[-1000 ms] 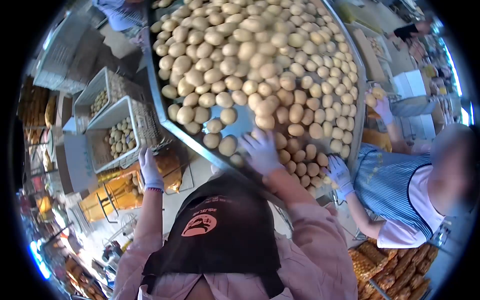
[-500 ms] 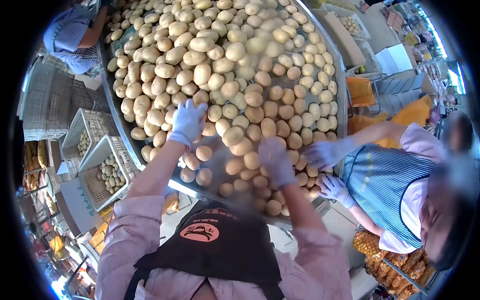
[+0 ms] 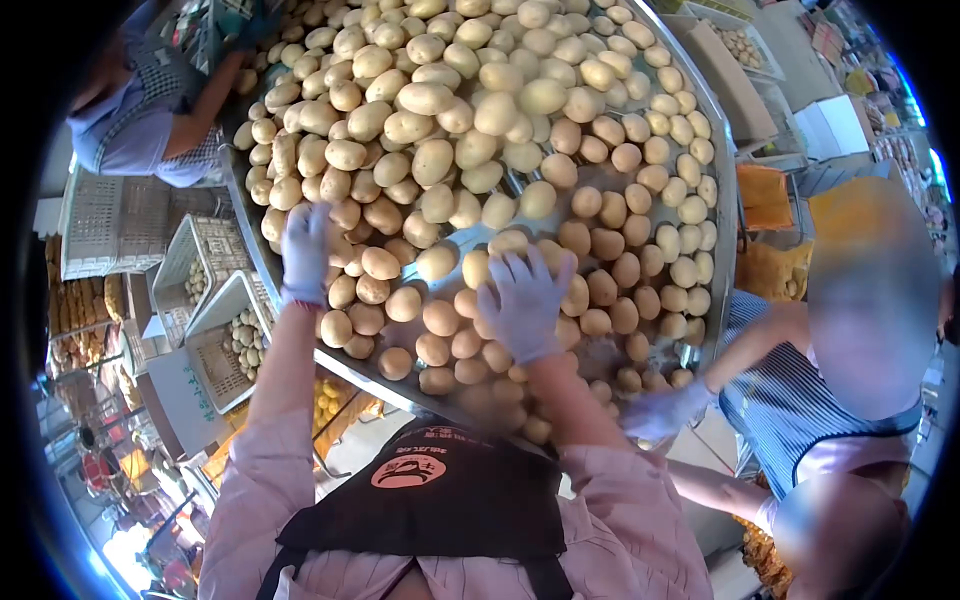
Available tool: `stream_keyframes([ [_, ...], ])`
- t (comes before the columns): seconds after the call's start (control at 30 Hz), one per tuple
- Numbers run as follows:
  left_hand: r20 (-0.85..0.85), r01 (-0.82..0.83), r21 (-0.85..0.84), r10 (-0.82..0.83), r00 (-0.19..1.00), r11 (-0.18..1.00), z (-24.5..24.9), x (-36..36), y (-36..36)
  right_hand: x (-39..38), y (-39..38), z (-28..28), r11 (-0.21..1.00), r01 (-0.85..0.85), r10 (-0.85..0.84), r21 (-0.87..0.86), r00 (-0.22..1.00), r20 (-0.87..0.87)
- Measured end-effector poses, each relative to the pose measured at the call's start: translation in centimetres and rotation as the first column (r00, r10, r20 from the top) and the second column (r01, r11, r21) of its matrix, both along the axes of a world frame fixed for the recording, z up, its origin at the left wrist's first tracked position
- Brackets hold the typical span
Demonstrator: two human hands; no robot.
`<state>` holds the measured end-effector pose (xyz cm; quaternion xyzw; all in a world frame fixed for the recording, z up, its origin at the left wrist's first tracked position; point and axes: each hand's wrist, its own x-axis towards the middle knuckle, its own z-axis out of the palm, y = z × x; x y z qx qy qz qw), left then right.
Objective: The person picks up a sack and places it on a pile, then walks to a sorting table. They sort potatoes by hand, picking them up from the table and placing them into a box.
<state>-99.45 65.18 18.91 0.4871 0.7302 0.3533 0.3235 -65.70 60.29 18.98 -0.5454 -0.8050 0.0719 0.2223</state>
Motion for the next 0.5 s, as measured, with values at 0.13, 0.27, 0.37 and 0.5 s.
stream_keyframes([
  [0.13,-0.66,0.067,-0.215,-0.195,0.726,0.974,-0.3,-1.1,7.4,3.5,-9.1,-3.1,0.974,0.065,-0.133,-0.216,0.94,-0.315],
  [0.27,-0.567,0.173,-0.492,-0.465,0.68,0.853,2.8,0.1,8.7,10.9,-18.5,-5.4,0.928,0.036,-0.121,-0.371,0.971,-0.207],
  [0.37,-0.483,0.226,-0.457,-0.453,0.749,0.86,3.3,0.2,6.3,13.7,-22.4,-5.2,0.879,0.267,-0.353,-0.395,0.921,-0.163],
  [0.5,-0.299,0.431,-0.219,-0.481,0.825,0.875,3.6,2.4,0.1,9.8,-22.7,-3.1,0.842,0.421,-0.492,-0.338,0.855,-0.163],
])
